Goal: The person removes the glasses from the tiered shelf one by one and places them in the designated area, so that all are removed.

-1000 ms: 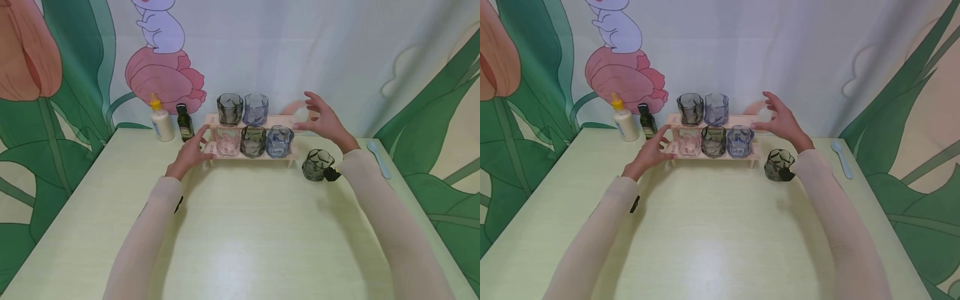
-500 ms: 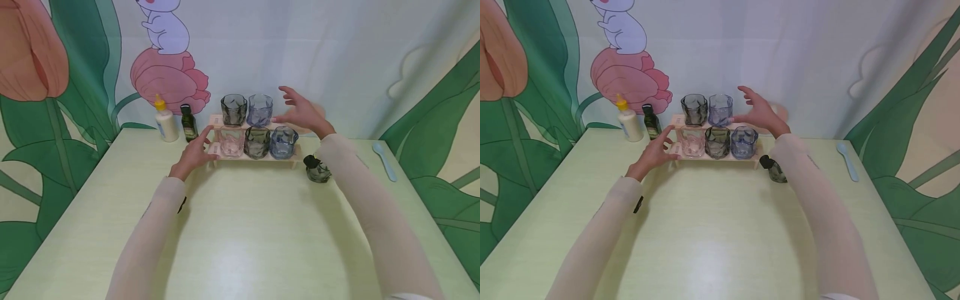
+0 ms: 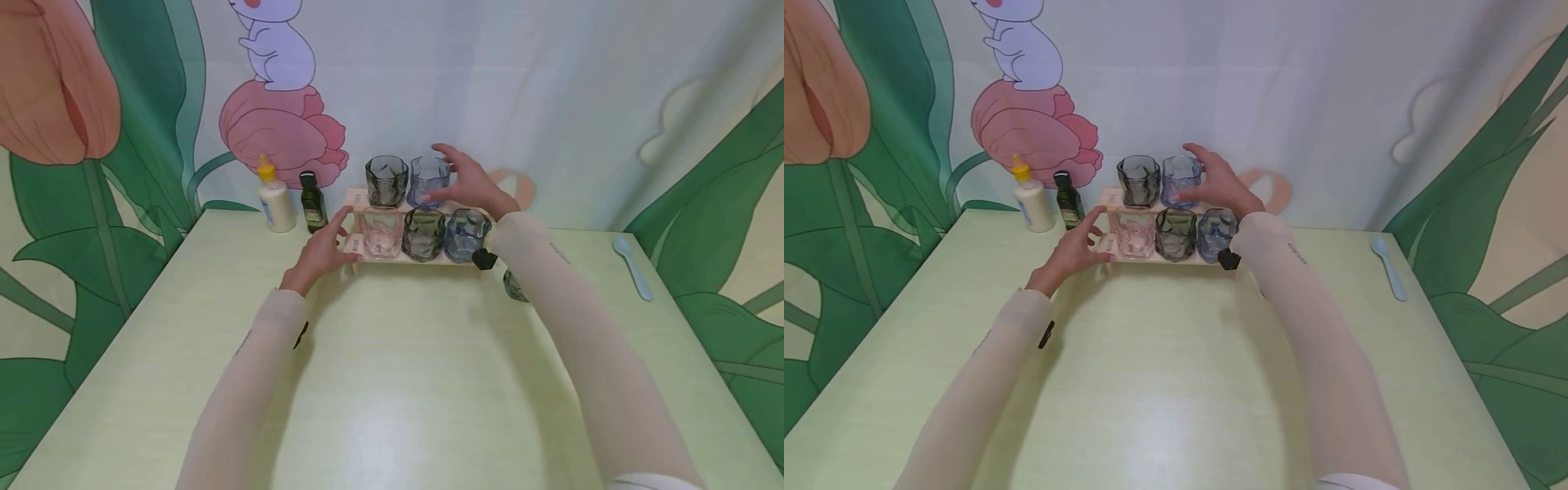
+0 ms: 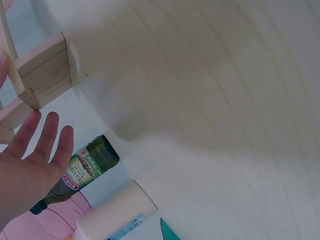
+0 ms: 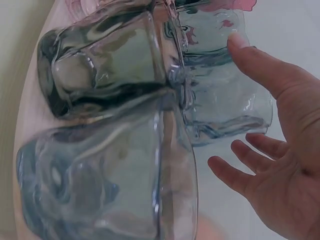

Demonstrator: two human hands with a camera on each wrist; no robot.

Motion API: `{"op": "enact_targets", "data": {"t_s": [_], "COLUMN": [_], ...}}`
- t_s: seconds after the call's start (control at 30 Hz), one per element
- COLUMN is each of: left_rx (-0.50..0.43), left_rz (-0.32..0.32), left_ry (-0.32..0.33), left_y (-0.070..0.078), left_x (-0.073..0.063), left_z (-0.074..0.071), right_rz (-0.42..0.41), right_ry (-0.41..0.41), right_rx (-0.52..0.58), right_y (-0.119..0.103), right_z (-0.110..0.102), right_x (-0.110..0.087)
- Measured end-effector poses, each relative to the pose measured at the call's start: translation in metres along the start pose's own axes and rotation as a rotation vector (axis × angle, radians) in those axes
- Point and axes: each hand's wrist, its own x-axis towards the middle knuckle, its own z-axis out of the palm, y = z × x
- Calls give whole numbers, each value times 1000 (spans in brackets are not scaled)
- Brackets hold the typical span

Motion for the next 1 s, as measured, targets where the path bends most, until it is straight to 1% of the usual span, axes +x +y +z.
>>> {"op": "enact_targets", "data": {"t_s": [0.17,0.33,0.43,0.67,0.8,1.0], "left_rx": [2,-4,-2,8,11,14], "left_rz": [-1,-5,-9,-24,-21,1], "left_ry": [3,-11,-12,-11,-10,5], "left_y": [-1,-1,0,3,3,2], "left_x": [0,-1,-2,-3,-4,-3], "left_z": [0,1,1,-1,-1,-1], "right_rz": [16,34,40,84,93,100], "right_ry": [4,-4,-3,-17,-15,-3], "right_rx": [-10,-30,-45,-23,-26,-26], "right_y": [-2,-2,-3,-4,-5,-4], "right_z": [6,11,13,17,19,19], "right_x": [9,14,15,16,16,16]}}
